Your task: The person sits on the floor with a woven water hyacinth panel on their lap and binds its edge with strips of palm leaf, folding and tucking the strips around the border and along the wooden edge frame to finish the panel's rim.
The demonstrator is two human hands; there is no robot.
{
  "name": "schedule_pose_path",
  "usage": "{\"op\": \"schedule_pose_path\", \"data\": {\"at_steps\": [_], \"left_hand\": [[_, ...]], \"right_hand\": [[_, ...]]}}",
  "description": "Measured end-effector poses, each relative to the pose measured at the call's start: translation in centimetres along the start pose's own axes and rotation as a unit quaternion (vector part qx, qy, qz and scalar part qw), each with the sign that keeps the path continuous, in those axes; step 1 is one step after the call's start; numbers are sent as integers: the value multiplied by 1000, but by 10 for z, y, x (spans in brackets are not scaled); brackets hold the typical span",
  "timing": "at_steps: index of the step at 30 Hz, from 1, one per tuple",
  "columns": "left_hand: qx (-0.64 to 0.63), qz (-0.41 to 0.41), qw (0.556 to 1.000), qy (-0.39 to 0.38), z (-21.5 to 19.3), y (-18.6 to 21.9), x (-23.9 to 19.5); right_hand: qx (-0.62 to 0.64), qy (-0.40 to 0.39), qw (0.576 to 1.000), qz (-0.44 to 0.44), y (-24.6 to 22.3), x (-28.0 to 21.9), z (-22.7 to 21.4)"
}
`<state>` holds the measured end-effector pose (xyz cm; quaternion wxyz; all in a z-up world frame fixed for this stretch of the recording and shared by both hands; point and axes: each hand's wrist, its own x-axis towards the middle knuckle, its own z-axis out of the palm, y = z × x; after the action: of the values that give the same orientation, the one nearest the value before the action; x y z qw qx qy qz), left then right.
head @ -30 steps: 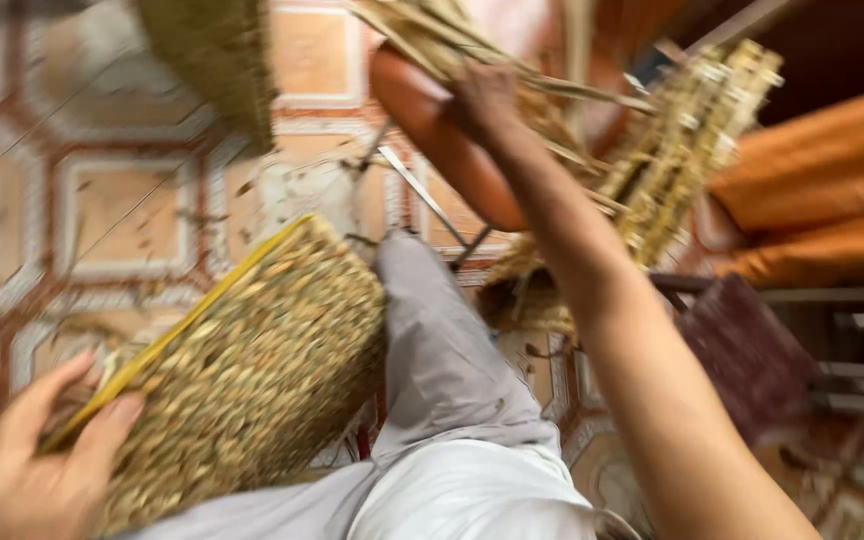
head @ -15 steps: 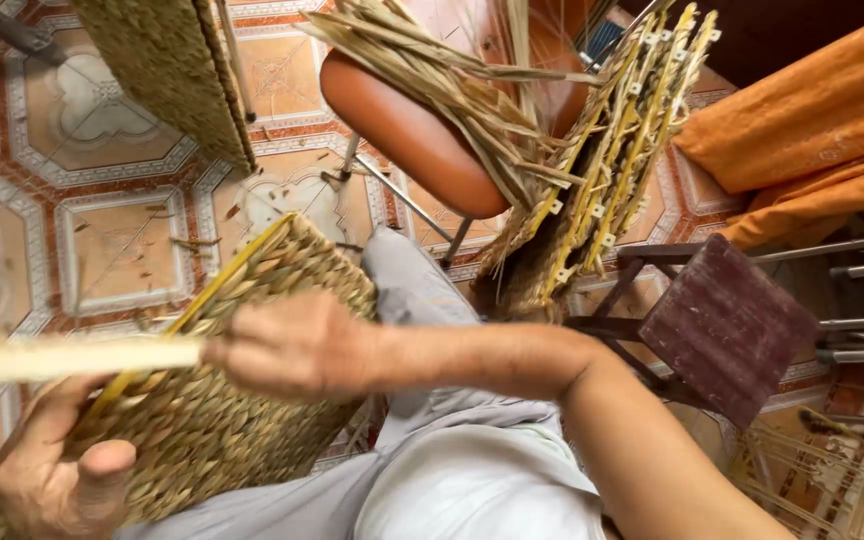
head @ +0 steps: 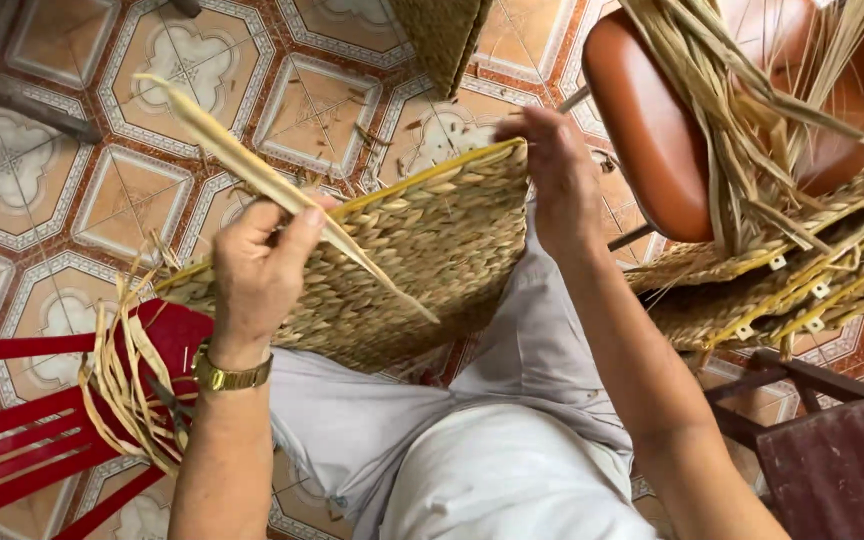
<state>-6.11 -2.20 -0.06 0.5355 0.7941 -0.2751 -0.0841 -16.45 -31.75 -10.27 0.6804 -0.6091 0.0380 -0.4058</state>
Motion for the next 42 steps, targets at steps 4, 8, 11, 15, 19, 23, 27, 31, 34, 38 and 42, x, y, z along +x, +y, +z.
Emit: {"op": "schedule_pose_path", "data": {"at_steps": [4,8,11,15,19,23,27,31,34,38,42], "left_hand": [[-113,92,985,90,-27,37,-1],[-178,170,962,121,-39,105,-32],[-141,60,986,58,-19,66,-62],[125,45,990,-43,49,49,-52],[169,71,983,-27,78,29,-48],[181,54,982,-24,92,22,-37],[196,42,979,-32,98,25,-30],[229,32,972,-35,106,36,-30],[254,37,966,-40,114,45,-32],[258,81,962,-20,120,49,-34],[176,42,983,-42,126,53,-22]], "right_hand": [[205,-26,964,166,47,-3,-14],[183,-10,971,153,62,-5,-10],[162,-12,974,158,50,1,5],[153,-19,974,165,64,1,1],[118,-15,981,151,88,-4,-5],[159,4,980,122,102,-9,-12],[170,19,979,114,93,-10,-11],[207,14,971,121,77,-11,-6],[216,7,969,116,73,-13,-5],[192,19,972,133,76,-18,-5],[189,30,972,138,60,-16,1]]}}
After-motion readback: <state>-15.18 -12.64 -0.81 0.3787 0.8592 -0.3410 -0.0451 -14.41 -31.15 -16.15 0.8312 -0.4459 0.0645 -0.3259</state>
